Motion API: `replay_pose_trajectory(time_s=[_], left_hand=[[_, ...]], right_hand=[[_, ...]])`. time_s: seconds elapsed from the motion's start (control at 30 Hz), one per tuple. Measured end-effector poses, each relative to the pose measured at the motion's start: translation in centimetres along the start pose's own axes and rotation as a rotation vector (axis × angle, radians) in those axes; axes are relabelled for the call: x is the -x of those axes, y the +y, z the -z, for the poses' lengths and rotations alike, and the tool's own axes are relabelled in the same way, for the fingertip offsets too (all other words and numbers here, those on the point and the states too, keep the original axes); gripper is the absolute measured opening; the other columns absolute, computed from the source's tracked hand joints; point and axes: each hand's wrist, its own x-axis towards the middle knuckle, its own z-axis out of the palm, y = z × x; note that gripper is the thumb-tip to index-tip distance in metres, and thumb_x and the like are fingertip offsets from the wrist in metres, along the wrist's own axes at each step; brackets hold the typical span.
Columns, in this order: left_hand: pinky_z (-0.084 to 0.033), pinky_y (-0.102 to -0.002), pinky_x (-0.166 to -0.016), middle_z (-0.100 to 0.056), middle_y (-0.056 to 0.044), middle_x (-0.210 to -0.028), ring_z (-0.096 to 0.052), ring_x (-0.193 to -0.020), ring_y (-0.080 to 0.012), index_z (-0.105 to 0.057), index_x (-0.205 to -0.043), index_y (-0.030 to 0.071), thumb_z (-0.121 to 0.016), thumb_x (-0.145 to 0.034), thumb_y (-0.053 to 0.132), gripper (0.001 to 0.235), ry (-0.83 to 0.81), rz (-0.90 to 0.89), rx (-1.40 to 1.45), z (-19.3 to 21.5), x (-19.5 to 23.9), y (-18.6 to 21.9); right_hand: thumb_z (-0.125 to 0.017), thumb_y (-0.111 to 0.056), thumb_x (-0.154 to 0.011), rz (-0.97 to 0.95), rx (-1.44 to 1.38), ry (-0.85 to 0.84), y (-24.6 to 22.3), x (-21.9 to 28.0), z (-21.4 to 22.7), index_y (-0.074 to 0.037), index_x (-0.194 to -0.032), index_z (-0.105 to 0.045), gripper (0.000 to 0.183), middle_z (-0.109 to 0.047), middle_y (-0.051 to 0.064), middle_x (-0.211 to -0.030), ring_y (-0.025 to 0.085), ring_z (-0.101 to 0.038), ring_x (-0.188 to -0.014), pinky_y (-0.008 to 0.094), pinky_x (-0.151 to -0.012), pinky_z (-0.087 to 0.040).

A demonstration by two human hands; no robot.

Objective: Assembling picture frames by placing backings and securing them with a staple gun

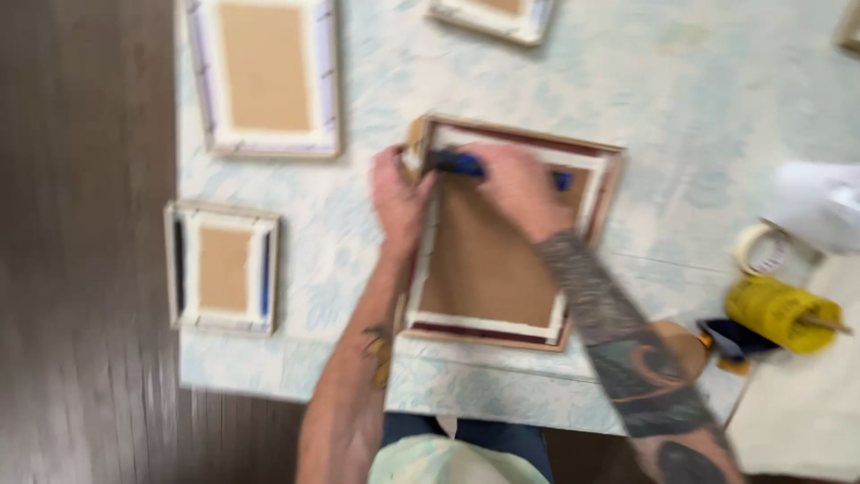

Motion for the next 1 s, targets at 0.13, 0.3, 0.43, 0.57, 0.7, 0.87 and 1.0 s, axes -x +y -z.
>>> replay_pose_trajectory(time_s=[0.13,0.3,0.43,0.57,0.7,0.87,1.0], left_hand=[[-0.053,-0.047,-0.098,-0.058,-0.008,-0.110,-0.065,-0.107,-0.0360,-0.056,-0.123,0.017,-0.094,-0.065,0.023,0.070,-0.053,0.046,-0.055,0.2,-0.4,0.6],[-0.055,-0.046,-0.097,-0.056,-0.006,-0.108,-0.066,-0.104,-0.0350,-0.054,-0.122,0.019,-0.095,-0.064,0.025,0.071,-0.030,0.073,-0.046,-0.1,-0.5,0.3],[-0.055,-0.048,-0.098,-0.055,-0.009,-0.106,-0.066,-0.104,-0.0367,-0.053,-0.117,0.015,-0.092,-0.069,0.022,0.062,-0.079,0.110,-0.006,1.0,-0.5,1.2],[-0.056,-0.044,-0.099,-0.054,-0.005,-0.108,-0.067,-0.106,-0.0303,-0.053,-0.118,0.017,-0.092,-0.073,0.024,0.060,-0.112,0.160,-0.038,0.9,-0.6,1.3],[-0.056,-0.045,-0.098,-0.054,-0.005,-0.108,-0.067,-0.108,-0.0290,-0.052,-0.118,0.016,-0.091,-0.076,0.023,0.058,-0.128,0.171,-0.060,1.2,-0.6,1.9],[-0.056,-0.047,-0.097,-0.052,-0.005,-0.108,-0.066,-0.108,-0.0326,-0.051,-0.117,0.016,-0.090,-0.074,0.025,0.059,-0.159,0.167,-0.083,2.0,-0.7,2.6],[-0.057,-0.048,-0.096,-0.053,-0.005,-0.109,-0.065,-0.108,-0.0325,-0.051,-0.115,0.017,-0.089,-0.073,0.027,0.057,-0.175,0.190,-0.118,1.9,-0.8,2.7]], right_hand=[[-0.079,-0.016,-0.086,-0.101,0.083,-0.071,0.3,0.1,0.6,-0.038,-0.139,-0.061,0.060,-0.073,0.011,-0.115,0.041,-0.068,-0.112,0.059,-0.094,-0.055],[-0.078,-0.027,-0.088,-0.164,0.103,-0.101,-1.2,0.0,1.8,-0.045,-0.136,-0.062,0.054,-0.073,0.012,-0.114,0.044,-0.069,-0.110,0.060,-0.095,-0.054],[-0.078,-0.026,-0.088,-0.177,0.090,-0.112,-1.2,0.0,1.8,-0.045,-0.137,-0.062,0.054,-0.073,0.011,-0.114,0.043,-0.068,-0.111,0.060,-0.095,-0.054],[-0.078,-0.019,-0.089,-0.134,0.055,-0.092,-1.9,0.7,2.0,-0.039,-0.136,-0.064,0.053,-0.074,0.015,-0.112,0.046,-0.068,-0.110,0.063,-0.094,-0.054],[-0.076,-0.023,-0.091,-0.105,0.051,-0.081,-1.8,0.8,2.0,-0.039,-0.136,-0.062,0.050,-0.073,0.013,-0.114,0.044,-0.067,-0.110,0.062,-0.094,-0.054],[-0.076,-0.024,-0.091,-0.088,0.065,-0.072,-0.3,0.1,1.5,-0.041,-0.136,-0.062,0.050,-0.073,0.011,-0.114,0.043,-0.067,-0.111,0.061,-0.094,-0.054],[-0.077,-0.022,-0.090,0.071,0.079,-0.092,-0.5,0.0,2.9,-0.027,-0.134,-0.064,0.046,-0.074,0.016,-0.108,0.043,-0.069,-0.105,0.060,-0.089,-0.055]])
